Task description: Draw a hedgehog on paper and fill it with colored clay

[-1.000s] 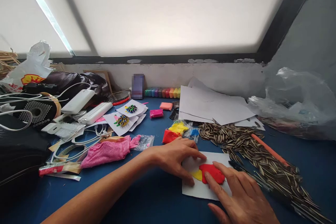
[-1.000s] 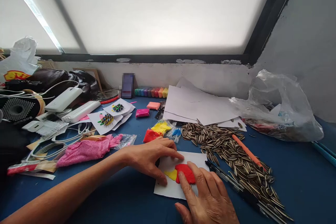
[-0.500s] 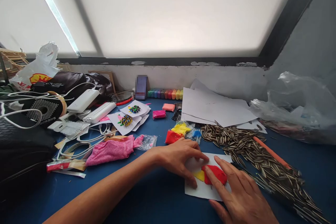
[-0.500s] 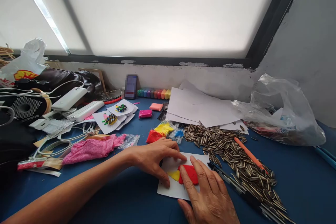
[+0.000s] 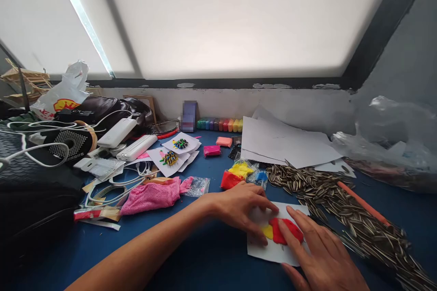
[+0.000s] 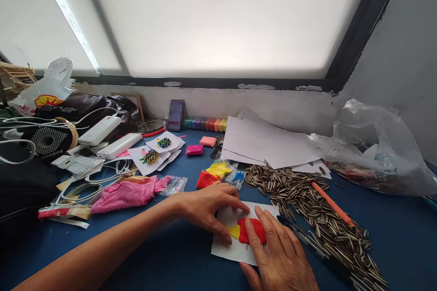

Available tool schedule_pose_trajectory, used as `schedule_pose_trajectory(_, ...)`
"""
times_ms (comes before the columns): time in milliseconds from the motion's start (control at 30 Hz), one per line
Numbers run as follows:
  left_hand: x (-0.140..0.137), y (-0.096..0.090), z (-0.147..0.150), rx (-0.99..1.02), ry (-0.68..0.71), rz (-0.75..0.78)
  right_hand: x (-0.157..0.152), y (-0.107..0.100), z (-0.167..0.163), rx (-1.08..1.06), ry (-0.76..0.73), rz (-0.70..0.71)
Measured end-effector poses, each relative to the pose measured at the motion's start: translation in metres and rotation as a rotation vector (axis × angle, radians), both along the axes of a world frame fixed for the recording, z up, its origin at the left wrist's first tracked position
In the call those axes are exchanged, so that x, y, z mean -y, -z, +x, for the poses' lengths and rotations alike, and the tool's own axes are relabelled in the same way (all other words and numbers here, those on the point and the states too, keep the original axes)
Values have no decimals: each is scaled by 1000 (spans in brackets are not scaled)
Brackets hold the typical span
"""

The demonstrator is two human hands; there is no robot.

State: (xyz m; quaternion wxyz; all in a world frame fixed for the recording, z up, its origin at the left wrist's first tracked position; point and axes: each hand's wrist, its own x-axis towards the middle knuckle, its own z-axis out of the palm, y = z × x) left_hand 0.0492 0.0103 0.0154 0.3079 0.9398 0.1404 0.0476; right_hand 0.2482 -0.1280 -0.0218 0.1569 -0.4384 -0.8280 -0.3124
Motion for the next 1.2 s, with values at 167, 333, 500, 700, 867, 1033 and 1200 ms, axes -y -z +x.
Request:
schedule_pose_trajectory(167, -1, 1, 0, 65, -16, -59, 0, -1, 0, 6, -18, 48)
schedule_pose_trajectory(333, 3, 7, 7, 144, -143, -37, 1, -2, -1, -5, -14, 45)
schedule_pose_trajectory(500, 7, 19, 14, 188, -235, 68, 0, 1, 0, -25, -36, 30)
schedule_pose_trajectory(700, 9, 26, 15, 248, -270, 201, 0, 2, 3, -40, -58, 23)
schedule_pose_trajectory(867, 10, 29, 16, 336, -376, 281, -1, 2, 0, -67, -58, 26)
schedule_pose_trajectory(1033, 9, 33, 15, 345, -346, 259, 4, 3, -4, -122, -12, -25)
schedule_pose_trajectory(1200, 9, 31, 13, 390, -348, 200, 11, 3, -1, -203, -41, -93)
